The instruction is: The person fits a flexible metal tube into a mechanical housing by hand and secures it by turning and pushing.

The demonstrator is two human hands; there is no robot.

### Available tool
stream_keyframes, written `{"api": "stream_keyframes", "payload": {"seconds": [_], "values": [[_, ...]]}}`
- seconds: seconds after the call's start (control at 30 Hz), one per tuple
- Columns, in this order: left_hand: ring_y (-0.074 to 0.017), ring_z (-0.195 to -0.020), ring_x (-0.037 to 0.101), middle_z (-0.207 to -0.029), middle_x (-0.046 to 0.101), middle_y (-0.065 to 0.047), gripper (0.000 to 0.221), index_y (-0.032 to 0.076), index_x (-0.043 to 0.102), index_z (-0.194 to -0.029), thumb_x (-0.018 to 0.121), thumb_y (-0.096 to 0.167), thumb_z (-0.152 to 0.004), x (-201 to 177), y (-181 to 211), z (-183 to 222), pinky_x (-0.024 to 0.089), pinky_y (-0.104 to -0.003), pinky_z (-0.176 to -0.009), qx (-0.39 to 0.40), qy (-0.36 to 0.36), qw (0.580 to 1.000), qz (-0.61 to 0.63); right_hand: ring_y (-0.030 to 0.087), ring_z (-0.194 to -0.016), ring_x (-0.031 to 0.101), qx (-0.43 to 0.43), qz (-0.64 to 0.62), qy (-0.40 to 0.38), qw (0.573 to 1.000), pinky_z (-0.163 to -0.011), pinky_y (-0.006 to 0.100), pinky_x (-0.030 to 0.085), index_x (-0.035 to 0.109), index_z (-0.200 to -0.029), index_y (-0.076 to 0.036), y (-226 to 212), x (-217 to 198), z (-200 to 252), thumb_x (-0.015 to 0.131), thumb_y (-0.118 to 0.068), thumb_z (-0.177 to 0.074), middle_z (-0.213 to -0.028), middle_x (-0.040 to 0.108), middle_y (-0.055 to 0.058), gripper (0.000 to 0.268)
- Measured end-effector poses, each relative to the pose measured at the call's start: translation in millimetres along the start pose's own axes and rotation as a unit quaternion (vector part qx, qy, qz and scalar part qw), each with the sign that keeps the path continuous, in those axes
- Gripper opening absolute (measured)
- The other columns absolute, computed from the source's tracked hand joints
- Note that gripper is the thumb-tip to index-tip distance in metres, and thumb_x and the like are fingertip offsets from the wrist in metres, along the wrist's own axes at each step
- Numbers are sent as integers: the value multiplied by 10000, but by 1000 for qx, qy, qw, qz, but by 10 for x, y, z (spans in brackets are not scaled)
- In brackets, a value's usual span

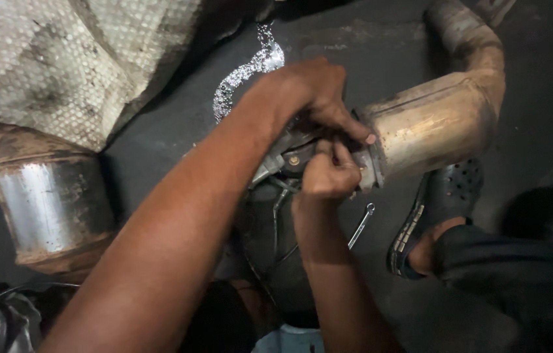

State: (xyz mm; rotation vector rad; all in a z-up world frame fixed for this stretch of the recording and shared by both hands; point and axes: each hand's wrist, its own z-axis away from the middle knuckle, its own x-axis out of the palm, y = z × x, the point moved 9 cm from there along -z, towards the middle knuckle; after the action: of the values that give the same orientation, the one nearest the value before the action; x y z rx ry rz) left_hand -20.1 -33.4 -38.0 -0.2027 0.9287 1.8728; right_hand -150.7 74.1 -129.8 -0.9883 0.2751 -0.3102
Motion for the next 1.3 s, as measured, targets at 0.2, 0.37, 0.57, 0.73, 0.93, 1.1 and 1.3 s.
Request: {"api": "stream_keyframes", "payload": {"seconds": [0.2,0.37,0.57,0.73,0.93,1.1,1.3], "values": [[-303,-936,775,-1038,784,-156,881,-10,801,-902,809,802,-561,9,7,-78,594,-434,-865,2,-4,1000,-13,91,-689,502,-67,33,-114,991,-611,246,394,732,-1171,128,-357,10,110,700,-120,-968,-838,621,34,321],[-338,-951,745,-1043,758,-199,872,-16,772,-932,823,787,-598,7,48,-143,576,-432,-866,11,16,999,-37,41,-451,429,-10,90,-137,986,-378,235,361,702,-1141,55,-310,-49,91,683,-172,-929,-640,574,-42,311],[-364,-907,767,-980,773,-217,817,-14,777,-921,788,753,-640,72,23,-178,588,-462,-830,17,31,999,-37,46,-473,451,-13,51,-171,984,-399,236,426,714,-1093,51,-321,4,100,663,-192,-969,-638,544,-23,278],[-412,-934,720,-959,743,-248,874,-2,772,-919,678,846,-729,82,102,-177,563,-503,-838,62,61,993,-76,46,-499,466,-21,83,-181,980,-422,228,405,684,-1019,27,-278,6,79,621,-183,-1000,-647,541,-46,220],[-428,-972,717,-989,724,-291,914,-37,749,-1003,637,840,-772,124,20,-74,563,-521,-853,22,74,994,-71,48,-574,507,-22,34,-311,950,-493,227,484,615,-1101,9,-120,7,95,554,-169,-1091,-713,512,-27,189],[-435,-1016,700,-1064,701,-317,809,-104,701,-1124,740,677,-918,-291,305,351,543,-513,-884,201,232,951,25,67,-536,502,2,62,-283,957,-444,242,483,559,-1429,-75,-20,-17,15,561,-109,-1027,-715,539,-17,403],[-248,-649,444,-762,584,-133,442,-129,673,-978,652,308,-1043,192,-638,1745,389,-427,-624,-167,713,505,458,55,-597,527,24,120,-297,947,-479,242,525,492,-1533,-269,-141,7,74,526,-110,-1032,-795,602,-25,527]]}}
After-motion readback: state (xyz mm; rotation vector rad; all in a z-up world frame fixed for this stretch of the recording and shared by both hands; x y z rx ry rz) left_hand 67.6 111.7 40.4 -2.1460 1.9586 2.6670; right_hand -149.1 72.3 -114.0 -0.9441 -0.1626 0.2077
